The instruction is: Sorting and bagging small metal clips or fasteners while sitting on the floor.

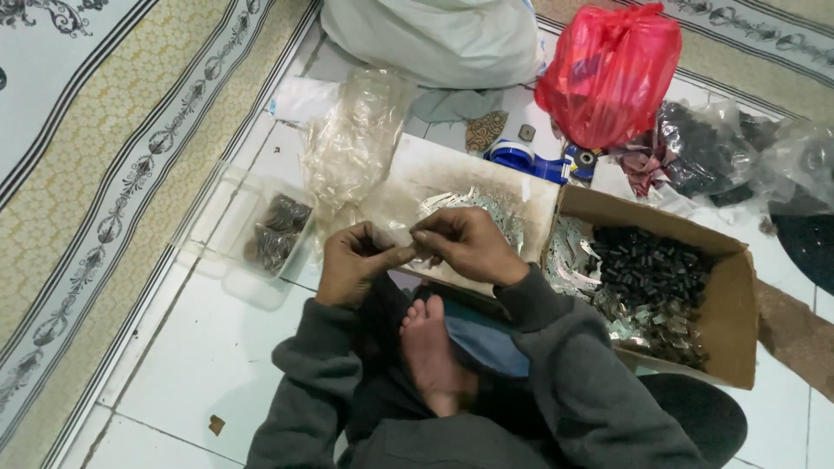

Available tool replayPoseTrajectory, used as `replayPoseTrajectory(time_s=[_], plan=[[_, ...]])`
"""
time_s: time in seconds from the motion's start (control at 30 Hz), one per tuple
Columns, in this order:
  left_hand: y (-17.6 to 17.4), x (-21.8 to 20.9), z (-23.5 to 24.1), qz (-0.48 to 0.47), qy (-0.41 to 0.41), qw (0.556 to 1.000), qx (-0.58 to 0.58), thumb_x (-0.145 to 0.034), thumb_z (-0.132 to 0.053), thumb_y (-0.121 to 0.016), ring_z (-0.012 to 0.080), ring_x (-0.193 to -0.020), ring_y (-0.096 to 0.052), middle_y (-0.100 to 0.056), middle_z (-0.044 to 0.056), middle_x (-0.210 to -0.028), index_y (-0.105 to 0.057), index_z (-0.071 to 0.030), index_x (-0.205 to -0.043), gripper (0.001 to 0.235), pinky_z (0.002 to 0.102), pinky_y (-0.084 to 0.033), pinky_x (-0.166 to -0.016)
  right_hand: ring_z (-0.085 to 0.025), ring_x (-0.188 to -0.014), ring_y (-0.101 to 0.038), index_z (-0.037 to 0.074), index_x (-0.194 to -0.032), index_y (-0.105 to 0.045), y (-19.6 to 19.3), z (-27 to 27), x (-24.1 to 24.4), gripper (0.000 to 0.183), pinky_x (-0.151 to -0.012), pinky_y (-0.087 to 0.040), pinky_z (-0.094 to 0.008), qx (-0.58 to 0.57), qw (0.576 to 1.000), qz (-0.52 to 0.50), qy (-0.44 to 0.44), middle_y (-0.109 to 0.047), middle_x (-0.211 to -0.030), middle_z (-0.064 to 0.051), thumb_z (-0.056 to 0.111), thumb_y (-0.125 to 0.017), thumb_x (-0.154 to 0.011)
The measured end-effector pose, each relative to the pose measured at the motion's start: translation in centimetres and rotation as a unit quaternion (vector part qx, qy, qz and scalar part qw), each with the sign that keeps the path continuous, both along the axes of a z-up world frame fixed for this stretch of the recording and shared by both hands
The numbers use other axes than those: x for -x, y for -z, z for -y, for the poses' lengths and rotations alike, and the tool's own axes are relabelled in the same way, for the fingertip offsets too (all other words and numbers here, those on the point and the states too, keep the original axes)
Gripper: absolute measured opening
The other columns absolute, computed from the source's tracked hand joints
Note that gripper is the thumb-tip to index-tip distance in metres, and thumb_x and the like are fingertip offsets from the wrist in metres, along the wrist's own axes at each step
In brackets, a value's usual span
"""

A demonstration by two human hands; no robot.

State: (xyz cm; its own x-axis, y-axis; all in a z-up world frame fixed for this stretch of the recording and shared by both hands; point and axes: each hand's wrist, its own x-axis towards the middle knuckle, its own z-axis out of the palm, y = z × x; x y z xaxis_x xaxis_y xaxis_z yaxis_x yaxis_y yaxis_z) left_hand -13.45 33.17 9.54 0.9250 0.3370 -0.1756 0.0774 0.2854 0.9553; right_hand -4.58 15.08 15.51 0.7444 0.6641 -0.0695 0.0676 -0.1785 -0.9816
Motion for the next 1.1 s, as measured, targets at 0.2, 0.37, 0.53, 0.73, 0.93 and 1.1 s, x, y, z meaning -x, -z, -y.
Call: replayPoseTrajectory(time_s=[0.2, 0.37, 0.53, 0.73, 0.93, 1.1], plan=[[-8.4, -3.8, -3.9, 0.025, 0.017, 0.958, -0.284, -0.069, -0.005, -0.089, 0.0203, -0.059, -0.071, -0.068, 0.012, -0.065, -0.069, -0.004, -0.08, 0.023, 0.031, -0.056, -0.054, -0.021, -0.061, -0.078, 0.0, -0.098, -0.076, -2.2, -2.7, -2.8, 0.009, -0.048, -0.061, -0.029, -0.003, 0.993, 0.1, 0.071, -0.077, -0.072, -0.016, 0.003, -0.075, -0.09], [-14.7, -6.4, -2.2, 0.045, -0.025, 0.879, -0.474, -0.067, 0.0, -0.074, 0.0289, -0.059, -0.074, -0.067, 0.007, -0.062, -0.068, -0.006, -0.08, 0.015, 0.04, -0.058, -0.055, -0.027, -0.061, -0.078, -0.004, -0.101, -0.072, -2.8, -3.8, -3.5, 0.016, -0.045, -0.061, -0.029, -0.108, 0.977, -0.109, 0.148, -0.074, -0.074, -0.02, 0.009, -0.073, -0.092], [-5.9, -10.0, -0.4, -0.091, 0.019, 0.823, -0.56, -0.067, -0.005, -0.074, 0.0411, -0.079, -0.075, -0.072, 0.014, -0.076, -0.067, -0.009, -0.094, 0.028, 0.057, -0.06, -0.068, -0.026, -0.056, -0.076, -0.003, -0.097, -0.07, 4.7, -1.4, -4.8, 0.016, -0.041, -0.057, -0.027, -0.007, 0.951, -0.206, 0.23, -0.073, -0.071, -0.02, 0.011, -0.07, -0.091], [1.8, -10.9, 2.3, -0.145, 0.107, 0.871, -0.456, -0.072, 0.0, -0.072, 0.0431, -0.09, -0.075, -0.075, 0.016, -0.089, -0.054, -0.008, -0.109, 0.042, 0.06, -0.059, -0.08, -0.024, -0.051, -0.074, 0.007, -0.084, -0.078, 15.7, 2.1, -6.0, 0.014, -0.04, -0.052, -0.031, 0.157, 0.949, -0.106, 0.253, -0.074, -0.065, -0.014, 0.02, -0.074, -0.085], [1.4, -10.7, 3.1, -0.102, 0.138, 0.822, -0.543, -0.082, -0.001, -0.066, 0.041, -0.086, -0.075, -0.075, 0.013, -0.084, -0.064, -0.013, -0.09, 0.015, 0.056, -0.062, -0.072, -0.024, -0.072, -0.077, 0.01, -0.108, -0.069, 14.0, 1.4, -5.5, 0.029, -0.061, -0.06, -0.036, 0.159, 0.934, 0.003, 0.32, -0.076, -0.081, -0.011, 0.017, -0.075, -0.081], [-0.7, -10.2, 3.1, -0.073, 0.165, 0.762, -0.622, -0.094, -0.004, -0.057, 0.0357, -0.104, -0.075, -0.073, 0.007, -0.128, -0.081, -0.027, -0.106, 0.036, 0.05, -0.066, -0.082, -0.039, -0.095, -0.075, 0.007, -0.105, -0.068, 12.9, 1.7, -4.8, 0.022, -0.081, -0.06, -0.046, 0.157, 0.932, 0.076, 0.318, -0.073, -0.089, -0.019, 0.013, -0.072, -0.084]])
